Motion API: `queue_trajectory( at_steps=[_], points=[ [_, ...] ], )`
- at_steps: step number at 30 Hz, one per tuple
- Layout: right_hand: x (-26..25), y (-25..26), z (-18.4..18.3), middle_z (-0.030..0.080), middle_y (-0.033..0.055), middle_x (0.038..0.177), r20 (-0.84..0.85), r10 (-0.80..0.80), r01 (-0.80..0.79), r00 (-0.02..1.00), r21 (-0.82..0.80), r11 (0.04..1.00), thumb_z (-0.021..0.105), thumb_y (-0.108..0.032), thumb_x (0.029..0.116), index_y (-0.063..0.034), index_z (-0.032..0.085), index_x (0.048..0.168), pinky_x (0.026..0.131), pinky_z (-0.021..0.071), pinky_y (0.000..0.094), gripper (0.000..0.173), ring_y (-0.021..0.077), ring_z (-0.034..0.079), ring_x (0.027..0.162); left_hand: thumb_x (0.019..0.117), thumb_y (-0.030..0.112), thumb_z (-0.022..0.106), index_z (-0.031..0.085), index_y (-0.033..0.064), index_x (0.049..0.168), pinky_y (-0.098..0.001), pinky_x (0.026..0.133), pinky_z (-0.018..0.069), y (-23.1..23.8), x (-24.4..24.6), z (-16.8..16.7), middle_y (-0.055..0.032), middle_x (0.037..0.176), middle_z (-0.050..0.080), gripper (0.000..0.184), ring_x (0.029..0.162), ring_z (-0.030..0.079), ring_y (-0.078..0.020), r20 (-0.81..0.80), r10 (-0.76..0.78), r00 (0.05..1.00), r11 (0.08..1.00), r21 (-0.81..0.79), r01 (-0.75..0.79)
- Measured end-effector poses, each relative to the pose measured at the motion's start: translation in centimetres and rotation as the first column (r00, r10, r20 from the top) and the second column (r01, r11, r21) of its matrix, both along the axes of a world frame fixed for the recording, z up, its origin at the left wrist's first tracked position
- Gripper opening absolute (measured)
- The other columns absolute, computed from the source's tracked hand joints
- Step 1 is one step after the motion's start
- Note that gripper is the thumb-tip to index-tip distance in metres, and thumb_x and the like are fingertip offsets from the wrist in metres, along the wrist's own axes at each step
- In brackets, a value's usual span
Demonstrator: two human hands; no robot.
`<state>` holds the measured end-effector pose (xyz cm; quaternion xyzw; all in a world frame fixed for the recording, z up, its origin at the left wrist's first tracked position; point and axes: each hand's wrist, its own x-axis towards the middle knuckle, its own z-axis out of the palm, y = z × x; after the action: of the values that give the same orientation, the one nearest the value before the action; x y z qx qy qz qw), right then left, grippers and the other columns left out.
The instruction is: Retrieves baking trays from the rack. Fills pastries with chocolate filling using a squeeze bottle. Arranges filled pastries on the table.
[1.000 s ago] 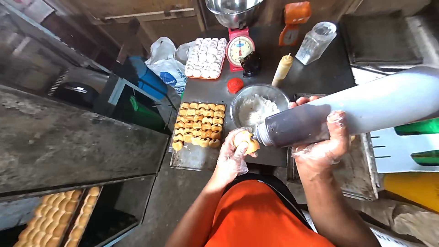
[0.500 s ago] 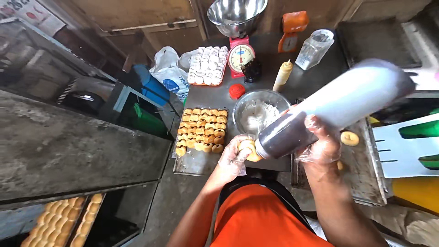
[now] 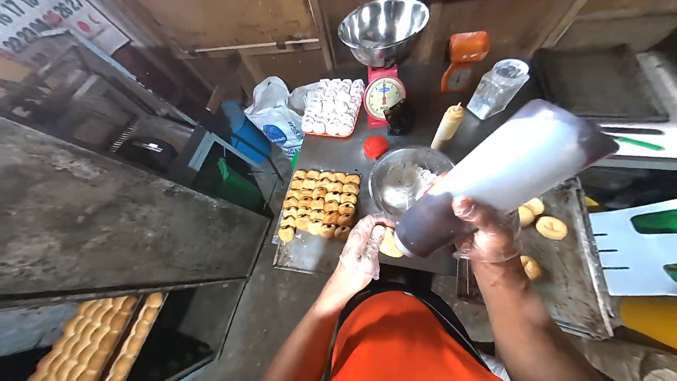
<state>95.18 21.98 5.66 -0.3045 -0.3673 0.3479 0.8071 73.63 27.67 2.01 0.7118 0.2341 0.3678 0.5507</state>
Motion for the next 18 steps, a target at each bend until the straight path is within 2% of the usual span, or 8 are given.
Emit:
queue_trajectory(
  at_steps=[1, 3, 6, 7, 9, 12, 15, 18],
  points=[
    [-0.2, 0.1, 0.1, 0.072, 0.0149, 0.109, 0.026, -0.013, 0.013, 1.0, 0.002, 1.0, 0.082, -0.018, 0.0827, -0.0056, 0.067, 0.117, 0.088, 0.0607, 0.0481, 0.04, 0.0285, 0.071, 0.1, 0.1083, 0.013, 0.036, 0.062, -0.0031, 0.124, -0.0326, 0.107, 0.0487, -0.4, 0.1, 0.1, -0.0114, 0.123, 0.065, 0.034, 0.118, 0.061, -0.0142, -0.03, 0.034, 0.999, 0.999, 0.028, -0.033],
    [-1.0, 0.4, 0.3, 0.072, 0.0147, 0.107, 0.003, -0.085, 0.085, 0.996, 0.007, 0.996, 0.082, -0.017, 0.0827, -0.005, 0.066, 0.116, 0.088, 0.0606, 0.0482, 0.039, 0.0282, 0.071, 0.099, 0.1075, 0.011, 0.036, 0.06, -0.0056, 0.127, -0.0318, 0.104, 0.0507, -1.1, 0.9, -0.4, -0.013, 0.124, 0.065, 0.035, 0.115, 0.062, -0.0145, 0.027, 0.101, 0.994, 0.995, -0.027, -0.1],
    [-1.9, 0.6, -0.1, 0.071, 0.0147, 0.117, -0.147, -0.186, 0.19, 0.972, 0.016, 0.982, 0.075, -0.026, 0.0898, -0.0059, 0.067, 0.12, 0.098, 0.0566, 0.0473, 0.037, 0.0283, 0.068, 0.111, 0.1098, 0.018, 0.038, 0.046, -0.0071, 0.139, -0.0391, 0.08, 0.0621, -2.0, 1.8, -1.8, -0.0157, 0.118, 0.064, 0.039, 0.094, 0.069, -0.0221, 0.219, 0.137, 0.966, 0.954, -0.291, -0.07],
    [-1.9, 0.6, -0.1, 0.07, 0.0171, 0.119, -0.195, -0.209, 0.218, 0.958, 0.023, 0.976, 0.073, -0.027, 0.0912, -0.0043, 0.065, 0.121, 0.1, 0.055, 0.049, 0.038, 0.0306, 0.067, 0.114, 0.1094, 0.019, 0.04, 0.04, -0.0059, 0.142, -0.0409, 0.078, 0.0627, -2.3, 2.0, -2.2, -0.0147, 0.117, 0.064, 0.041, 0.092, 0.07, -0.0232, 0.28, 0.129, 0.951, 0.934, -0.357, -0.022],
    [-1.7, 0.6, 0.0, 0.068, 0.0198, 0.122, -0.259, -0.215, 0.228, 0.942, 0.02, 0.974, 0.07, -0.03, 0.0923, -0.0027, 0.063, 0.123, 0.102, 0.0537, 0.0506, 0.042, 0.033, 0.065, 0.117, 0.1084, 0.017, 0.043, 0.034, -0.003, 0.145, -0.0414, 0.079, 0.0623, -2.8, 2.0, -2.3, -0.0134, 0.117, 0.064, 0.043, 0.093, 0.07, -0.0234, 0.379, 0.099, 0.92, 0.891, -0.446, 0.087],
    [-1.4, 0.6, 0.4, 0.067, 0.02, 0.122, -0.272, -0.178, 0.188, 0.946, 0.013, 0.982, 0.07, -0.032, 0.0916, -0.0028, 0.062, 0.123, 0.102, 0.0534, 0.0504, 0.044, 0.0331, 0.065, 0.117, 0.1065, 0.011, 0.049, 0.04, -0.0048, 0.141, -0.0445, 0.084, 0.0626, -2.1, 1.3, -1.9, -0.0146, 0.119, 0.065, 0.039, 0.098, 0.071, -0.0255, 0.392, 0.047, 0.919, 0.893, -0.429, 0.137],
    [-0.9, 0.6, 0.8, 0.068, 0.0184, 0.122, -0.228, -0.137, 0.144, 0.964, 0.016, 0.989, 0.075, -0.03, 0.0883, -0.0047, 0.063, 0.122, 0.1, 0.0552, 0.0501, 0.044, 0.0324, 0.066, 0.115, 0.1039, 0.006, 0.053, 0.046, -0.0088, 0.136, -0.0442, 0.088, 0.0619, -0.9, 0.3, -1.2, -0.0165, 0.119, 0.065, 0.036, 0.102, 0.07, -0.0255, 0.301, 0.011, 0.954, 0.932, -0.347, 0.099],
    [-0.1, 0.8, 0.9, 0.07, 0.0185, 0.117, -0.11, -0.051, 0.054, 0.993, 0.026, 0.998, 0.075, -0.026, 0.0888, -0.0051, 0.066, 0.12, 0.096, 0.057, 0.0498, 0.038, 0.0323, 0.068, 0.11, 0.1023, 0.005, 0.056, 0.053, -0.0091, 0.132, -0.0348, 0.095, 0.0575, -0.1, -0.6, -0.3, -0.0141, 0.123, 0.065, 0.033, 0.108, 0.067, -0.0174, 0.142, 0.007, 0.99, 0.978, -0.205, 0.022]
  ],
)
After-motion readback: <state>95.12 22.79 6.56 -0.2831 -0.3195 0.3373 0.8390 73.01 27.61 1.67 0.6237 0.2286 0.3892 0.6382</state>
